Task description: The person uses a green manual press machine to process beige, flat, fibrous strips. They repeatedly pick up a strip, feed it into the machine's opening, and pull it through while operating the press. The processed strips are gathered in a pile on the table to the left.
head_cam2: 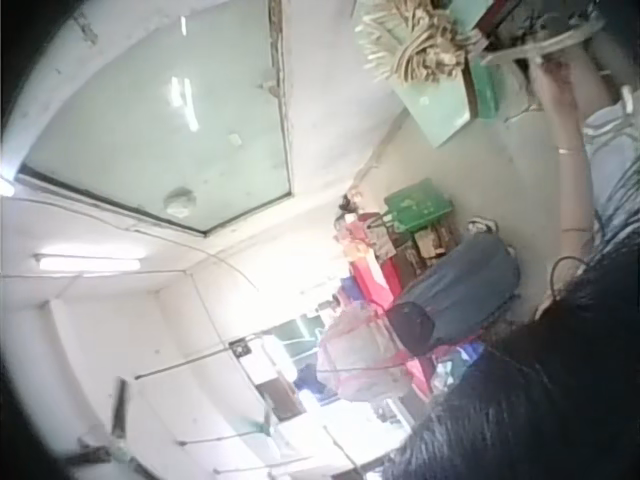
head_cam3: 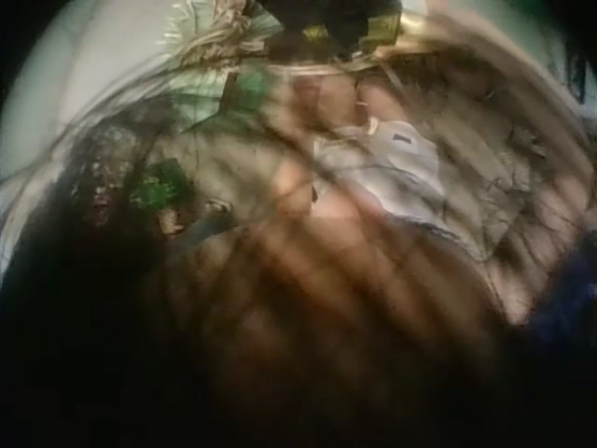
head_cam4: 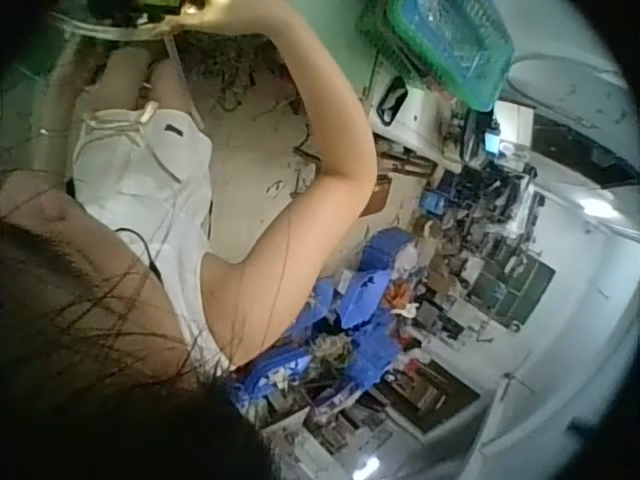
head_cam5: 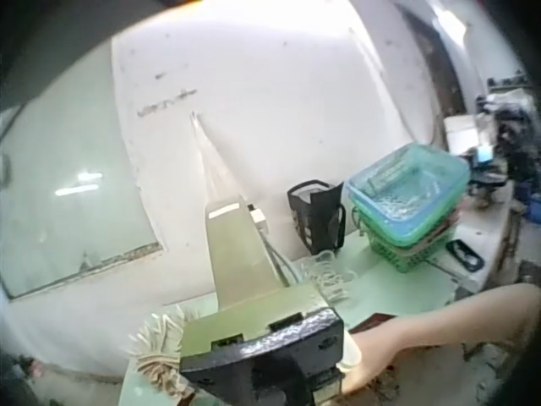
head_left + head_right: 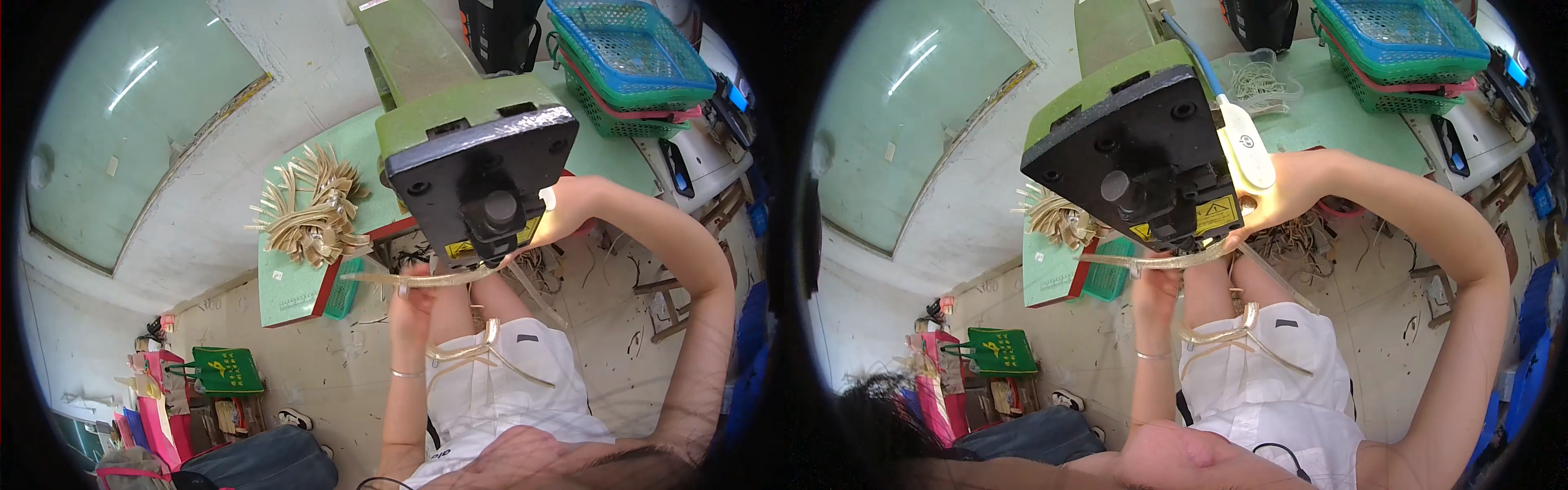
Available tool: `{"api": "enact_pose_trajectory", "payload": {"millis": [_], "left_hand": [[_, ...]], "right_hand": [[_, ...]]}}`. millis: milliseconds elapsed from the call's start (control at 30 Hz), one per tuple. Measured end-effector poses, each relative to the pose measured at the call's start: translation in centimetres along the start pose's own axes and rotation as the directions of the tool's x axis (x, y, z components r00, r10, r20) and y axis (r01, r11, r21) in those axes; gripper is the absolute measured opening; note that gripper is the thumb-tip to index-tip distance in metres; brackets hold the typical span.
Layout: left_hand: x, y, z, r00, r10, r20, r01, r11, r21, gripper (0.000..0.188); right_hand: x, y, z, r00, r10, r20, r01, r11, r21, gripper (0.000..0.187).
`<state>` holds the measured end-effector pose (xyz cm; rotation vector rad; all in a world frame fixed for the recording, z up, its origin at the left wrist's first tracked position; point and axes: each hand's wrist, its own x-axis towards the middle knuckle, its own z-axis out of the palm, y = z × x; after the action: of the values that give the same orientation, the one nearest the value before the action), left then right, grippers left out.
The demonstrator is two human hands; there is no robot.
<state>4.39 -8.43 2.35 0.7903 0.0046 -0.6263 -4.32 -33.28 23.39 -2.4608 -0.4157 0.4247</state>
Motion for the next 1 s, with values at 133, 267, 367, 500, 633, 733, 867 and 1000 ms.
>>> {"api": "enact_pose_trajectory", "payload": {"millis": [133, 267, 367, 500, 633, 733, 867, 1000], "left_hand": [[-3.8, -1.9, 5.9, 0.943, -0.119, 0.310, -0.039, 0.886, 0.462, 0.030], [-6.0, -0.8, 11.2, 0.949, -0.045, 0.313, -0.113, 0.876, 0.470, 0.026], [-6.9, 0.7, 11.8, 0.971, -0.058, 0.232, -0.080, 0.835, 0.545, 0.024], [-7.2, 0.8, 10.8, 0.985, 0.078, 0.152, -0.143, 0.861, 0.489, 0.021], [-7.2, 1.9, 8.6, 0.974, 0.187, 0.129, -0.227, 0.850, 0.476, 0.018], [-6.9, 3.7, 6.6, 0.983, 0.150, 0.109, -0.184, 0.840, 0.511, 0.019], [-7.2, 4.0, 3.4, 0.953, -0.234, 0.192, 0.127, 0.884, 0.449, 0.031], [-8.5, 1.1, 5.7, 0.919, -0.317, 0.235, 0.146, 0.826, 0.545, 0.023]], "right_hand": [[0.3, 0.7, 1.0, 0.989, -0.129, -0.068, 0.131, 0.991, 0.024, 0.047], [0.0, 0.1, 2.2, 0.959, -0.169, -0.228, 0.174, 0.985, 0.000, 0.036], [0.0, 0.3, 2.6, 0.941, -0.190, -0.280, 0.198, 0.980, -0.001, 0.036], [-0.5, 0.1, 1.8, 0.965, -0.096, -0.243, 0.130, 0.983, 0.130, 0.047], [-0.5, 0.5, 3.1, 0.960, -0.057, -0.272, 0.091, 0.989, 0.116, 0.045], [-0.7, 0.5, 4.7, 0.971, 0.021, -0.236, 0.034, 0.974, 0.225, 0.034], [-1.2, 0.3, 9.1, 0.922, -0.297, -0.250, 0.295, 0.954, -0.045, 0.038], [-0.9, -0.1, 13.2, 0.815, -0.420, -0.399, 0.414, 0.904, -0.104, 0.054]]}}
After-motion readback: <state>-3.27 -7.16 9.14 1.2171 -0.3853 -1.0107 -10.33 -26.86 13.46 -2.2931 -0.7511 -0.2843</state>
